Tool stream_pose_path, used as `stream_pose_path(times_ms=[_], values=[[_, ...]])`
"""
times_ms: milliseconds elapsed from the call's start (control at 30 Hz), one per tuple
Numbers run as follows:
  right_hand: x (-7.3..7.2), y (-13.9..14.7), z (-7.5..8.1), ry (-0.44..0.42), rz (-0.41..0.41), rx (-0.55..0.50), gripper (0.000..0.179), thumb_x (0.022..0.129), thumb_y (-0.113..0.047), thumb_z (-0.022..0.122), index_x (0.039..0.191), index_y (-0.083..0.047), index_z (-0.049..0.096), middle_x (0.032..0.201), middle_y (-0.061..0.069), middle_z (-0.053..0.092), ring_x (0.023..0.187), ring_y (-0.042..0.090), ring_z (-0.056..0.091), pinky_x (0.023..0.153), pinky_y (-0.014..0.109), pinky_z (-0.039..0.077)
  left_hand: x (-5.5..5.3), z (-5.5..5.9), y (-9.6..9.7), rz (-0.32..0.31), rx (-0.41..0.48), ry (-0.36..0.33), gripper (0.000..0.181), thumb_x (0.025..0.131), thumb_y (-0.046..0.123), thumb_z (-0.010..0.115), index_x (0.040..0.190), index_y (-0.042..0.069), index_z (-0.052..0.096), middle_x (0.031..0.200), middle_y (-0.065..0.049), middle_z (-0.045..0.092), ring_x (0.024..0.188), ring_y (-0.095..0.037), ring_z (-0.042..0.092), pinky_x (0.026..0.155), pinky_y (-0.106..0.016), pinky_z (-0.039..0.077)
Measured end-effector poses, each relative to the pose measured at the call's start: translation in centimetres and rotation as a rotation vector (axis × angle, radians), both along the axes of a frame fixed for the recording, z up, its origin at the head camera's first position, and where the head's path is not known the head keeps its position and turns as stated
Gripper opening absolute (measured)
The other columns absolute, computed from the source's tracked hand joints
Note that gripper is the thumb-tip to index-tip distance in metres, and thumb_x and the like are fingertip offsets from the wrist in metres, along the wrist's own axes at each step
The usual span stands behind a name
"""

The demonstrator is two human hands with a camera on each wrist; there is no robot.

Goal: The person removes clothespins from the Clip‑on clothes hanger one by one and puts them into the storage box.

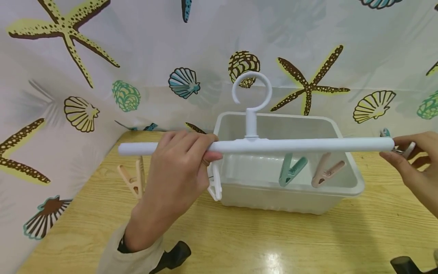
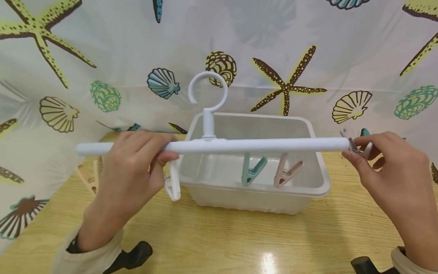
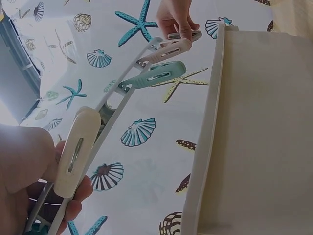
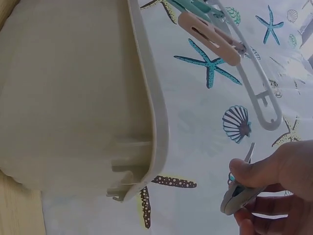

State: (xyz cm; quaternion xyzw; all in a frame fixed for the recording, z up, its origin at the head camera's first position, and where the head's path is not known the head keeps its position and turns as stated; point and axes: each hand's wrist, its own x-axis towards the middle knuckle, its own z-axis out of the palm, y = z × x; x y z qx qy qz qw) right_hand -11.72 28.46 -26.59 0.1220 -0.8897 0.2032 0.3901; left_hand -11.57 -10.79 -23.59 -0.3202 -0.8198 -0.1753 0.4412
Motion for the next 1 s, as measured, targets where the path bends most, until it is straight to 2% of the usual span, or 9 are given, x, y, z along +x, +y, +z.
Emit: stream_pose_path(times_ms=[200,367,433,500,600,700,800,900,1000], values=[[-0.4,-0.5,0.1,-0.020,0.056,-0.013,0.038,0.067,0.023,0.074,0.102,0.013,0.063,0.093,0.028,0.061,0.083,-0.021,0.034,0.066,0.000,0.030,0.4,0.1,0.3,-0.024,-0.011,-0.001,0.019,0.088,0.014,0.070,0.094,-0.004,0.067,0.086,-0.014,0.069,0.078,-0.032,0.063,0.073,-0.043,0.047],[-0.7,-1.1,-0.1,-0.049,0.078,-0.027,0.036,0.070,0.023,0.071,0.103,0.009,0.064,0.093,0.024,0.065,0.086,-0.020,0.037,0.071,0.006,0.031,0.7,0.1,0.6,-0.047,-0.033,0.002,0.014,0.088,0.009,0.068,0.093,-0.004,0.066,0.085,-0.011,0.069,0.081,-0.029,0.064,0.077,-0.042,0.047],[-0.9,-1.3,-0.3,-0.049,0.124,-0.056,0.035,0.072,0.022,0.069,0.104,0.008,0.064,0.092,0.006,0.068,0.084,-0.019,0.042,0.072,0.007,0.032,0.8,0.1,0.7,-0.056,-0.042,0.002,0.013,0.088,0.008,0.067,0.093,-0.004,0.066,0.084,-0.010,0.069,0.081,-0.028,0.064,0.078,-0.042,0.047],[-1.1,-1.4,-0.6,-0.050,0.176,-0.084,0.034,0.074,0.019,0.069,0.106,0.007,0.065,0.091,-0.009,0.064,0.082,-0.018,0.047,0.072,0.006,0.035,0.9,0.1,0.8,-0.060,-0.050,-0.005,0.013,0.088,0.007,0.068,0.093,-0.004,0.066,0.084,-0.010,0.069,0.081,-0.028,0.064,0.078,-0.042,0.047],[-1.4,-1.8,-0.9,-0.065,0.241,-0.121,0.030,0.079,0.013,0.070,0.107,0.005,0.064,0.091,-0.023,0.055,0.078,-0.013,0.052,0.071,0.004,0.039,1.0,0.0,0.8,-0.063,-0.059,-0.016,0.014,0.087,0.007,0.069,0.093,-0.004,0.067,0.083,-0.010,0.069,0.080,-0.028,0.064,0.077,-0.042,0.047],[-1.5,-2.1,-1.2,-0.081,0.293,-0.133,0.026,0.082,0.010,0.069,0.107,0.004,0.064,0.089,-0.017,0.057,0.078,-0.008,0.054,0.071,0.004,0.042,1.1,-0.1,0.9,-0.067,-0.064,-0.021,0.014,0.087,0.008,0.069,0.093,-0.004,0.066,0.082,-0.009,0.068,0.078,-0.027,0.064,0.076,-0.042,0.048],[-1.7,-2.2,-1.5,-0.080,0.333,-0.114,0.029,0.081,0.015,0.068,0.107,0.005,0.062,0.091,-0.012,0.059,0.081,-0.007,0.056,0.073,0.004,0.044,1.1,-0.1,1.1,-0.074,-0.063,-0.013,0.013,0.087,0.009,0.069,0.092,-0.003,0.066,0.082,-0.008,0.068,0.077,-0.027,0.063,0.076,-0.042,0.048],[-1.9,-2.4,-1.6,-0.081,0.343,-0.108,0.034,0.078,0.018,0.069,0.109,0.007,0.061,0.094,-0.009,0.061,0.084,-0.010,0.056,0.075,0.004,0.044,1.1,-0.1,1.2,-0.078,-0.061,-0.007,0.014,0.087,0.010,0.069,0.092,-0.003,0.066,0.082,-0.008,0.068,0.076,-0.027,0.063,0.076,-0.042,0.048],[-2.1,-2.7,-1.7,-0.082,0.314,-0.096,0.036,0.076,0.016,0.072,0.110,0.007,0.061,0.093,-0.001,0.064,0.083,-0.016,0.054,0.072,0.003,0.044,1.2,-0.1,1.3,-0.079,-0.060,-0.004,0.014,0.087,0.010,0.069,0.092,-0.003,0.066,0.083,-0.008,0.069,0.076,-0.027,0.063,0.076,-0.041,0.048]])
